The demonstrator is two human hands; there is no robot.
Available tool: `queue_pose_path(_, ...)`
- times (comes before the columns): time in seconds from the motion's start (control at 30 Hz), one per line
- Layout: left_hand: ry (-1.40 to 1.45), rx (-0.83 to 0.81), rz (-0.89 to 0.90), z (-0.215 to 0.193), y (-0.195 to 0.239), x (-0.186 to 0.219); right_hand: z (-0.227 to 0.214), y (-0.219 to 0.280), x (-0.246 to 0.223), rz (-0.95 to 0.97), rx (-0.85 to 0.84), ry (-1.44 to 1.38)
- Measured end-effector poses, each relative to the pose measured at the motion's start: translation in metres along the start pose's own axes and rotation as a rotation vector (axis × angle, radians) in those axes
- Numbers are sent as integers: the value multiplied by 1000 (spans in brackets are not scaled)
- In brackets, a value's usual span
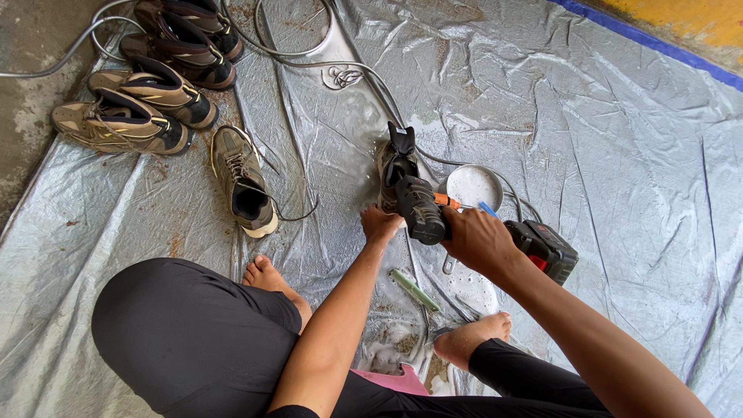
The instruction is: The person uses a power drill with a brush attachment to scrub the sole and sides of a sneaker. They rotate the shoe to clean different areas, including the tread and upper fabric, while sitting on a small stool.
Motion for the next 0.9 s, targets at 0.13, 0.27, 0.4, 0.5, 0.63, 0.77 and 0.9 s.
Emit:
queue_pose_path(0.13, 152, -3, -25, 13, -4, -18, -3, 0, -2, 2, 0, -4)
queue_pose_path(0.27, 791, -254, -253, 10, 8, -23, -3, -5, 2, 7, 10, -64)
queue_pose_path(0.4, 1039, -249, -485, 4, 27, 17, -10, -4, 5, 27, 15, -120)
queue_pose_path(0.5, 1086, -180, -538, 8, 30, 25, -11, 3, 11, 30, 23, -116)
queue_pose_path(0.63, 1155, -203, -696, 64, -29, -54, -58, 25, 1, 59, -8, -174)
queue_pose_path(0.77, 1533, -444, -880, 64, 2, -25, -56, 25, 12, 61, 11, -144)
queue_pose_path(0.9, 1527, -440, -764, 76, -16, -40, -64, 35, 19, 69, 15, -230)
Point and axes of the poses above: each hand's wrist, its own y-axis away from the middle knuckle, its own z-axis out of the palm, x = y × z, the point moved 4 cm from there along -y, towards the middle knuckle, and after that the axes turned 3 degrees about z, right-handed, at the moved point
